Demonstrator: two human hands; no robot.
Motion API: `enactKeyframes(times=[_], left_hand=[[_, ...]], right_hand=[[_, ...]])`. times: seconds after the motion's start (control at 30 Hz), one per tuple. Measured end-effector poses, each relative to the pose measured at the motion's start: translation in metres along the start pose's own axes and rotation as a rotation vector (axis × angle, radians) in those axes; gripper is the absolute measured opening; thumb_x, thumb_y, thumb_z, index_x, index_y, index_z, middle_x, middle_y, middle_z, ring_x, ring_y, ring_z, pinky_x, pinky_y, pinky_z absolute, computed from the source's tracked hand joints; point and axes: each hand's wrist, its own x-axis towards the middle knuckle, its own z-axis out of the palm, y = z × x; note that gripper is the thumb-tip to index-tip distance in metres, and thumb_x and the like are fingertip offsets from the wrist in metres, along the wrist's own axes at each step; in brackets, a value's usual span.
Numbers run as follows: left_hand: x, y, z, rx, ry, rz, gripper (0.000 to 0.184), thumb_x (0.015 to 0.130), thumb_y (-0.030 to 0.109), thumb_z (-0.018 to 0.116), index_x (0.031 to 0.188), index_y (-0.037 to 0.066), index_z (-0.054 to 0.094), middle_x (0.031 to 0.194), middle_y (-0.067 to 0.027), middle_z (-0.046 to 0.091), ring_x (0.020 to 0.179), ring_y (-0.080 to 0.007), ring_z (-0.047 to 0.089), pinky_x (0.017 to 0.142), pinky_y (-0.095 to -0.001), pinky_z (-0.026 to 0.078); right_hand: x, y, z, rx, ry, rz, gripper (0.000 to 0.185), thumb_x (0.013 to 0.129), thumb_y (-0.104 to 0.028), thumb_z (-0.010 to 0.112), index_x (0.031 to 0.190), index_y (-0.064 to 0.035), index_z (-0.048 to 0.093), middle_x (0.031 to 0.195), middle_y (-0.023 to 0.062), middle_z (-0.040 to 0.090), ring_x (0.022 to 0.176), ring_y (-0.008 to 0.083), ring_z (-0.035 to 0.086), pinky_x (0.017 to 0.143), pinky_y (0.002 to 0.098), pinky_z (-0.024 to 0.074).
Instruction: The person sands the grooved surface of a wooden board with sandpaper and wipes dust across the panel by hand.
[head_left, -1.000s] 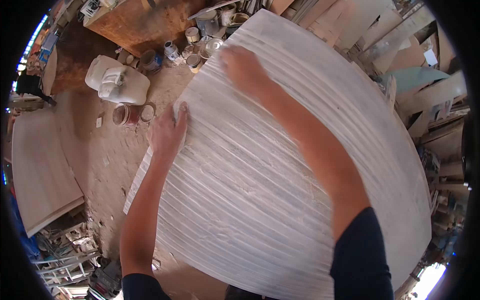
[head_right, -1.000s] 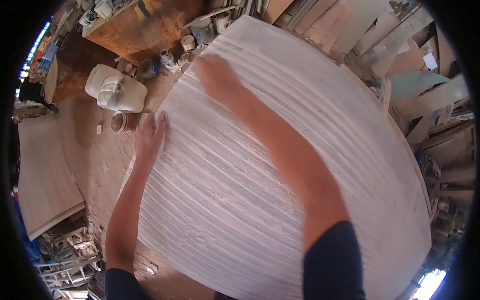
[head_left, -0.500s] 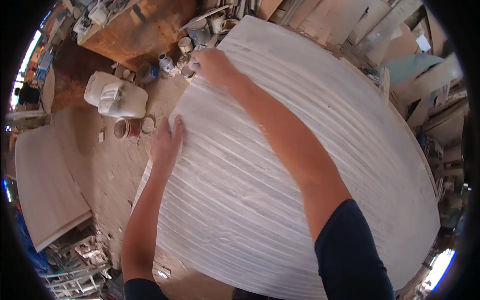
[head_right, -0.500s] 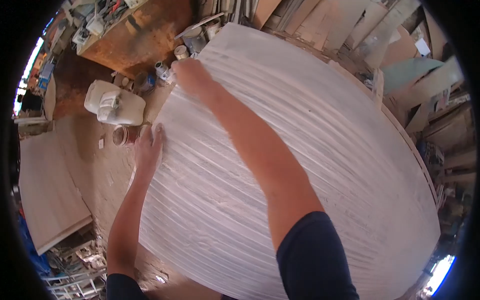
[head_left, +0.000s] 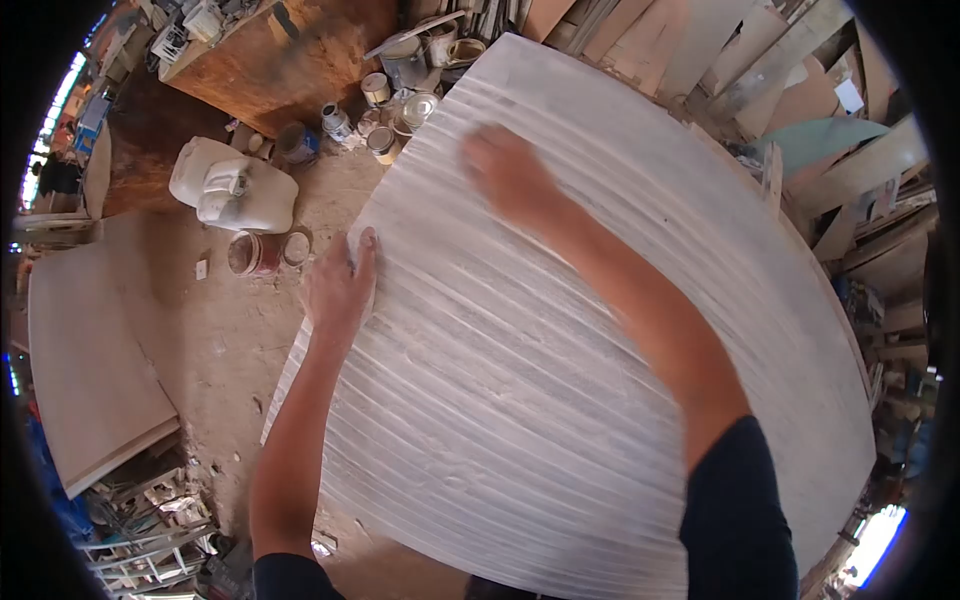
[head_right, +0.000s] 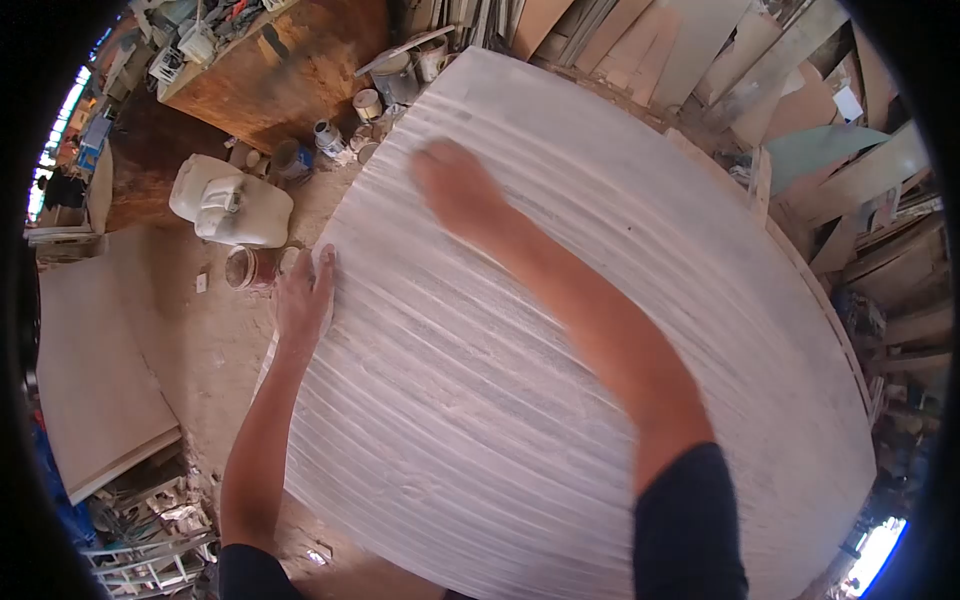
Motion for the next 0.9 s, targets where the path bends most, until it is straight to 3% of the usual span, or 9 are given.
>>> enactKeyframes(times=[0.13,0.27,0.33,0.47,0.57,0.63,0.67,0.83,0.9], left_hand=[[0.001,-0.012,0.009,-0.041,0.023,0.046,0.056,0.097,0.057,0.047,0.089,0.003,0.061,0.071,-0.0228,0.063,0.075,-0.0441,0.063,0.069,-0.0538,0.045],[0.000,-0.009,0.005,-0.009,0.018,0.025,0.055,0.097,0.056,0.047,0.093,0.003,0.062,0.073,-0.0225,0.064,0.076,-0.0442,0.063,0.069,-0.0536,0.045],[0.000,-0.003,0.002,-0.014,-0.015,0.023,0.054,0.097,0.055,0.048,0.098,0.003,0.063,0.075,-0.0229,0.065,0.078,-0.0441,0.064,0.071,-0.0533,0.045],[0.001,0.003,0.000,0.013,-0.043,-0.021,0.054,0.096,0.055,0.048,0.104,0.004,0.064,0.077,-0.0230,0.066,0.079,-0.0434,0.064,0.072,-0.0532,0.046],[0.002,0.007,-0.001,-0.017,-0.088,-0.070,0.052,0.096,0.049,0.053,0.117,0.002,0.062,0.099,-0.0255,0.067,0.092,-0.0436,0.063,0.080,-0.0504,0.047],[0.002,-0.004,0.018,-0.087,0.232,0.265,0.053,0.096,0.043,0.055,0.129,0.002,0.056,0.128,-0.0239,0.058,0.114,-0.0439,0.056,0.094,-0.0494,0.044],[0.003,0.003,0.017,-0.084,0.223,0.286,0.053,0.096,0.043,0.055,0.129,0.002,0.056,0.128,-0.0239,0.058,0.114,-0.0439,0.056,0.094,-0.0494,0.044],[0.010,0.068,0.019,0.094,0.175,0.544,0.054,0.098,0.039,0.050,0.141,0.007,0.047,0.150,-0.0165,0.041,0.141,-0.0402,0.034,0.115,-0.0586,0.021],[0.012,0.097,0.033,0.250,0.119,0.536,0.058,0.099,0.045,0.046,0.146,0.009,0.043,0.154,-0.0157,0.036,0.145,-0.0393,0.028,0.119,-0.0587,0.013]], right_hand=[[0.053,-0.004,0.045,0.025,0.101,0.029,0.009,0.087,-0.008,0.059,0.089,-0.0001,0.060,0.094,0.0191,0.062,0.093,0.0385,0.059,0.083,0.0476,0.0494],[-0.058,0.007,-0.056,0.057,-0.024,0.052,0.009,0.088,-0.007,0.063,0.094,-0.0010,0.062,0.093,0.0162,0.062,0.088,0.0371,0.061,0.078,0.0466,0.0507],[-0.113,-0.006,-0.126,0.068,-0.240,0.380,0.015,0.090,-0.012,0.067,0.100,-0.0016,0.064,0.095,0.0148,0.063,0.089,0.0331,0.064,0.080,0.0428,0.0533],[-0.100,0.000,-0.106,0.002,-0.150,0.236,0.017,0.088,-0.012,0.068,0.100,-0.0006,0.063,0.095,0.0152,0.063,0.090,0.0350,0.063,0.080,0.0443,0.0525],[0.005,0.012,0.001,0.106,0.002,0.010,0.015,0.085,-0.011,0.064,0.087,0.0019,0.058,0.090,0.0202,0.062,0.085,0.0406,0.059,0.074,0.0488,0.0466],[0.062,-0.002,0.050,0.073,0.079,0.018,0.009,0.085,-0.006,0.055,0.083,0.0004,0.060,0.084,0.0233,0.064,0.082,0.0431,0.063,0.077,0.0519,0.0500],[0.077,-0.010,0.062,0.037,0.049,0.073,0.010,0.085,-0.007,0.055,0.083,0.0005,0.061,0.085,0.0234,0.064,0.085,0.0431,0.063,0.078,0.0520,0.0499],[-0.001,0.004,0.005,0.081,0.024,0.121,0.015,0.091,-0.017,0.060,0.093,-0.0020,0.063,0.098,0.0186,0.064,0.098,0.0387,0.060,0.088,0.0493,0.0475],[-0.082,0.013,-0.054,-0.085,0.123,-0.064,0.016,0.094,-0.019,0.061,0.101,-0.0042,0.062,0.097,0.0131,0.061,0.091,0.0330,0.060,0.084,0.0462,0.0491]])
